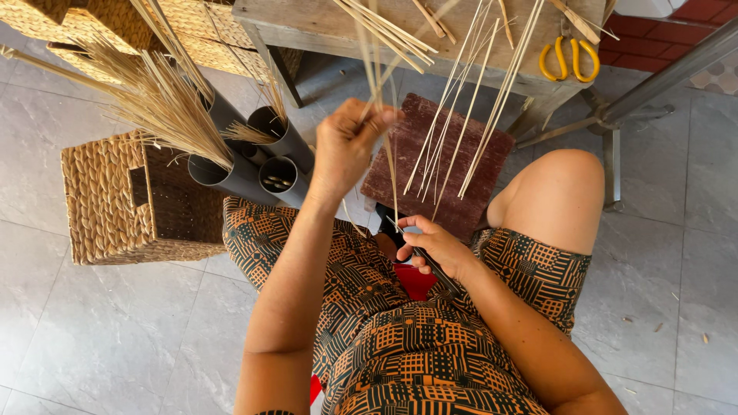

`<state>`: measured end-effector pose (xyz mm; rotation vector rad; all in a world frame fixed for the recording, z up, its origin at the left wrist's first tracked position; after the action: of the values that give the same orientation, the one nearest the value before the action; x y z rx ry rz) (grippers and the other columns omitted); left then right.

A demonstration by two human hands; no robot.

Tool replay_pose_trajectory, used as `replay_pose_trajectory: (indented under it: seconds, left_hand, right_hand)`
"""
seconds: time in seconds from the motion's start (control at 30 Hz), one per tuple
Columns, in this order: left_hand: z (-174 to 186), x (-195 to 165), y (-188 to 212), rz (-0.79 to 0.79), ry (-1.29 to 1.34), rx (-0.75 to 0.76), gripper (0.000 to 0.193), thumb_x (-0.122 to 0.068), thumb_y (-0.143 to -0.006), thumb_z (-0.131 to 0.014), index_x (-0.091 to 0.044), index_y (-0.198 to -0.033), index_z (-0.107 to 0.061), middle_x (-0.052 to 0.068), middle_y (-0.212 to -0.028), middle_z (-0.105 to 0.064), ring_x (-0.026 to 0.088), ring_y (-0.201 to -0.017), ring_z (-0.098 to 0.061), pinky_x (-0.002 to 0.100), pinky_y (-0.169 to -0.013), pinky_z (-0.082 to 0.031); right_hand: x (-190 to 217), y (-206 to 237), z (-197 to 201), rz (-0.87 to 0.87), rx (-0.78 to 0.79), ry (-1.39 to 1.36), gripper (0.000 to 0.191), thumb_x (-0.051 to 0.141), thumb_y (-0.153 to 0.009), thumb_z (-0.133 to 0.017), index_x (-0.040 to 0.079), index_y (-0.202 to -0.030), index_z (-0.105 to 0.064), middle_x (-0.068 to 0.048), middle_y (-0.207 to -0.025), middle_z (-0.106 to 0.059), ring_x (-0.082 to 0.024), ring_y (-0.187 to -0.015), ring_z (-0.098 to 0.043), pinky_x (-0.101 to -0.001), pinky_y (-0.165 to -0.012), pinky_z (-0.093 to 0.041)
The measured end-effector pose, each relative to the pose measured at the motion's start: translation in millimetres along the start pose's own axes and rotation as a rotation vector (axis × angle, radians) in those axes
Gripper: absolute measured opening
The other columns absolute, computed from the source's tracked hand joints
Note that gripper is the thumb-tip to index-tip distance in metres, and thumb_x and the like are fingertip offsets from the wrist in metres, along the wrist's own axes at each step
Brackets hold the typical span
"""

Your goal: The person sits on a low stool and splits bamboo into thin strips, using a small knife to peel and trim each strip by hand. Finished strips are laid on a wooden board beside them, and trimmed pieces are set aside as they work through the bamboo one strip at a time.

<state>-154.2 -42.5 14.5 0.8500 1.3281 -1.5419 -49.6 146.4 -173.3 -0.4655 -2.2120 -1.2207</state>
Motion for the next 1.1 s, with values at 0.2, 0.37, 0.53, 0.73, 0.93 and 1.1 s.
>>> replay_pose_trajectory:
  seconds: [0.2, 0.37, 0.53, 0.73, 0.93, 1.1]
  left_hand:
    - [35, 4, -9, 0.080, 0.042, -0.113, 0.019, -0.023, -0.100, -0.074, -0.007, -0.107, -0.081, -0.003, -0.087, -0.067, 0.003, -0.074, -0.052, 0.022, -0.067, -0.044]
    - [52, 16, 1, 0.184, 0.067, -0.148, 0.019, -0.022, -0.101, -0.074, -0.005, -0.107, -0.082, -0.003, -0.084, -0.063, 0.005, -0.073, -0.044, 0.024, -0.066, -0.037]
    - [30, 27, 11, 0.233, 0.241, 0.001, 0.019, -0.023, -0.098, -0.072, -0.006, -0.102, -0.080, 0.001, -0.099, -0.078, 0.006, -0.089, -0.066, 0.024, -0.084, -0.054]
    - [-24, 32, 30, 0.323, 0.300, 0.167, 0.020, -0.022, -0.097, -0.072, -0.005, -0.105, -0.080, -0.002, -0.095, -0.073, 0.006, -0.089, -0.062, 0.025, -0.083, -0.050]
    - [-24, 32, 33, 0.350, 0.325, 0.079, 0.022, -0.023, -0.099, -0.070, -0.005, -0.106, -0.080, -0.007, -0.078, -0.061, 0.001, -0.067, -0.044, 0.021, -0.060, -0.033]
    - [-1, 42, 34, 0.375, 0.449, -0.149, 0.025, -0.025, -0.101, -0.069, -0.003, -0.108, -0.079, -0.012, -0.060, -0.043, -0.001, -0.050, -0.029, 0.022, -0.046, -0.018]
  right_hand:
    - [-24, -24, 26, -0.015, -0.123, 0.062, 0.045, 0.018, -0.097, -0.057, 0.014, -0.140, -0.047, -0.014, -0.078, -0.067, -0.010, -0.049, -0.050, -0.0253, -0.038, -0.042]
    - [5, -15, 60, 0.282, -0.383, -0.145, 0.033, 0.019, -0.100, -0.063, 0.008, -0.131, -0.060, -0.003, -0.073, -0.058, -0.007, -0.049, -0.048, -0.0239, -0.039, -0.041]
    - [59, 29, 30, 0.687, -0.481, 0.014, 0.022, 0.021, -0.103, -0.062, 0.006, -0.116, -0.071, 0.003, -0.071, -0.054, -0.003, -0.048, -0.044, -0.0220, -0.041, -0.039]
    - [97, 47, -26, 0.732, -0.354, 0.268, 0.017, 0.017, -0.097, -0.069, 0.005, -0.109, -0.070, 0.005, -0.067, -0.055, -0.001, -0.052, -0.045, -0.0195, -0.045, -0.037]
    - [101, 48, 0, 0.827, -0.318, -0.009, 0.011, 0.014, -0.100, -0.070, 0.004, -0.096, -0.068, 0.001, -0.074, -0.059, -0.005, -0.053, -0.049, -0.0219, -0.045, -0.039]
    - [99, 73, 68, 0.915, -0.383, -0.342, 0.011, 0.015, -0.098, -0.070, 0.009, -0.091, -0.062, -0.004, -0.082, -0.063, -0.009, -0.053, -0.051, -0.0253, -0.043, -0.040]
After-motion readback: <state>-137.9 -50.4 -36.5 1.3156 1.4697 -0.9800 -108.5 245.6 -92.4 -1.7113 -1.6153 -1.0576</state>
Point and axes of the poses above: each hand's wrist, its own y-axis away from the middle knuckle, its own z-axis out of the back of the hand, x = y × z, the point moved 4 cm from there along -y, towards the middle knuckle
